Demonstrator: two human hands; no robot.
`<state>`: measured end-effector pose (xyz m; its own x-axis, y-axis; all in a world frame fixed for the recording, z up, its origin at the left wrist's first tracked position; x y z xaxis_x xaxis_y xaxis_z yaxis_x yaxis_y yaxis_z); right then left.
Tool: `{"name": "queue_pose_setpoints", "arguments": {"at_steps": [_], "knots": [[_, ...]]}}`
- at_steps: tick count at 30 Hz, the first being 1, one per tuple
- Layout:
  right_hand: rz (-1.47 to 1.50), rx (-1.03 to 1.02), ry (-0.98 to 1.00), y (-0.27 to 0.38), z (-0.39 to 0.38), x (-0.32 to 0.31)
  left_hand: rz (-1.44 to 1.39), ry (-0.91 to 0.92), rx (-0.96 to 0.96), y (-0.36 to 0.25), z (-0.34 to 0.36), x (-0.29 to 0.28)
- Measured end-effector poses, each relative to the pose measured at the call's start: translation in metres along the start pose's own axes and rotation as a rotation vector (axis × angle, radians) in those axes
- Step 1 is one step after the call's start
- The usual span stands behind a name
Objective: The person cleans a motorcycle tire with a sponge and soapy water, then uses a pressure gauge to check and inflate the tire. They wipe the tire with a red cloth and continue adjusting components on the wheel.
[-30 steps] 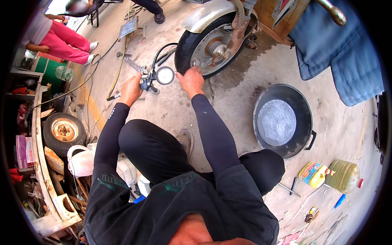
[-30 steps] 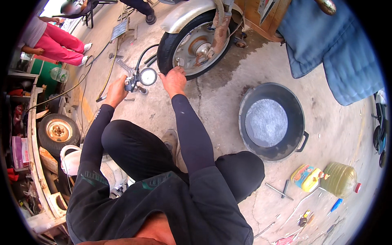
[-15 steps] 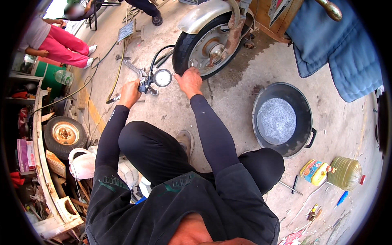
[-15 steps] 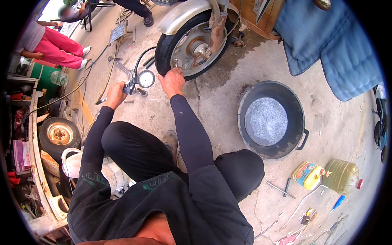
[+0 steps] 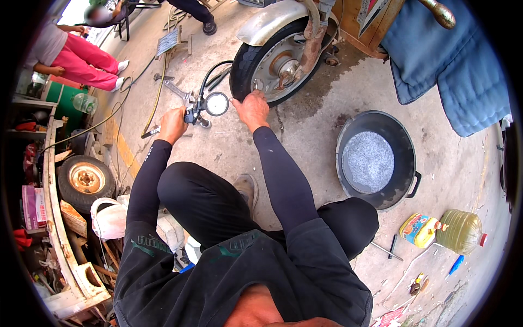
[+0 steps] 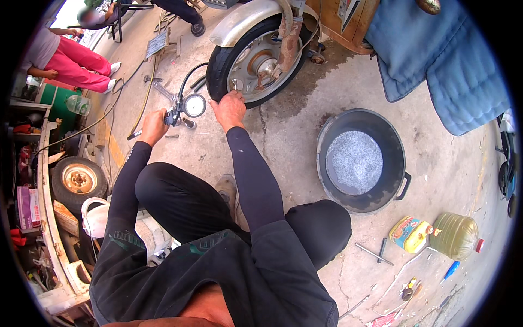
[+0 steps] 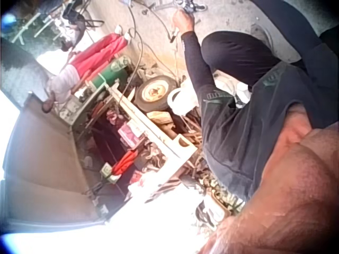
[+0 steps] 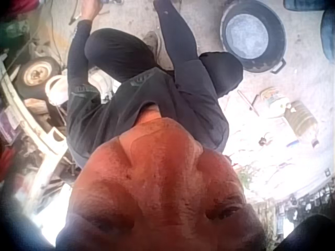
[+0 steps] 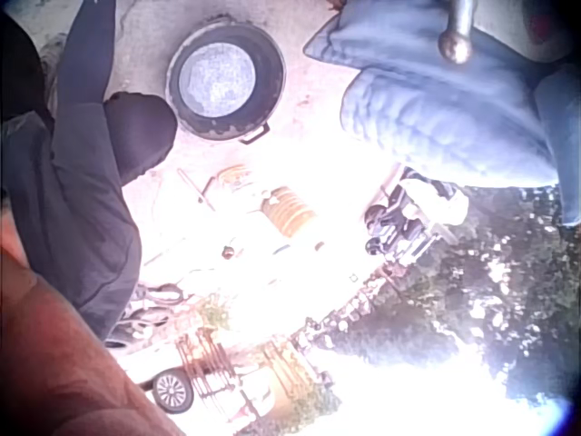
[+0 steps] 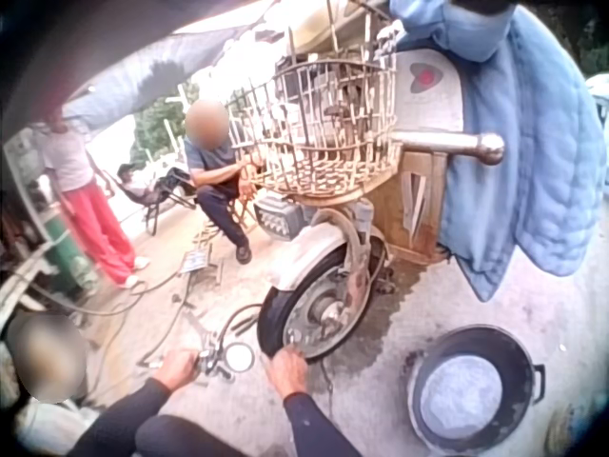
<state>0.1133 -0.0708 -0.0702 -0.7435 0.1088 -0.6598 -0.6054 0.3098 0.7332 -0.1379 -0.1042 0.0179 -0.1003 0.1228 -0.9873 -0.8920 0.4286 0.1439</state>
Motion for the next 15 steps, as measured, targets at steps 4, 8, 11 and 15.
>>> {"name": "queue_pose_setpoints", "arguments": {"at_steps": [4, 8, 11, 15], "knots": [[0.007, -0.021, -0.012, 0.001, -0.001, 0.002, 0.003, 0.017, -0.012, 0.004, -0.001, 0.002], [0.013, -0.018, -0.019, 0.000, -0.001, 0.000, -0.078, -0.064, -0.048, -0.006, 0.003, -0.005], [0.027, -0.019, -0.023, 0.000, -0.001, 0.000, -0.094, -0.134, 0.004, -0.011, 0.004, -0.011], [0.022, -0.007, -0.018, 0.000, -0.001, 0.002, -0.055, -0.042, 0.006, -0.001, 0.002, -0.003]]}}
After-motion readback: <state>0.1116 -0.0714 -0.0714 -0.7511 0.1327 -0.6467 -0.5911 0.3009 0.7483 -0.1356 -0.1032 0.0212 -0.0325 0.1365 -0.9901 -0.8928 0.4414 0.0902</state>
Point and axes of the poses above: each hand's wrist, its own z-axis towards the middle knuckle, its own x-axis out of the palm, y = z × x, the point moved 2 cm from there along z, towards the middle knuckle, and after that the axes turned 11 degrees about x, right-handed, at the moved point
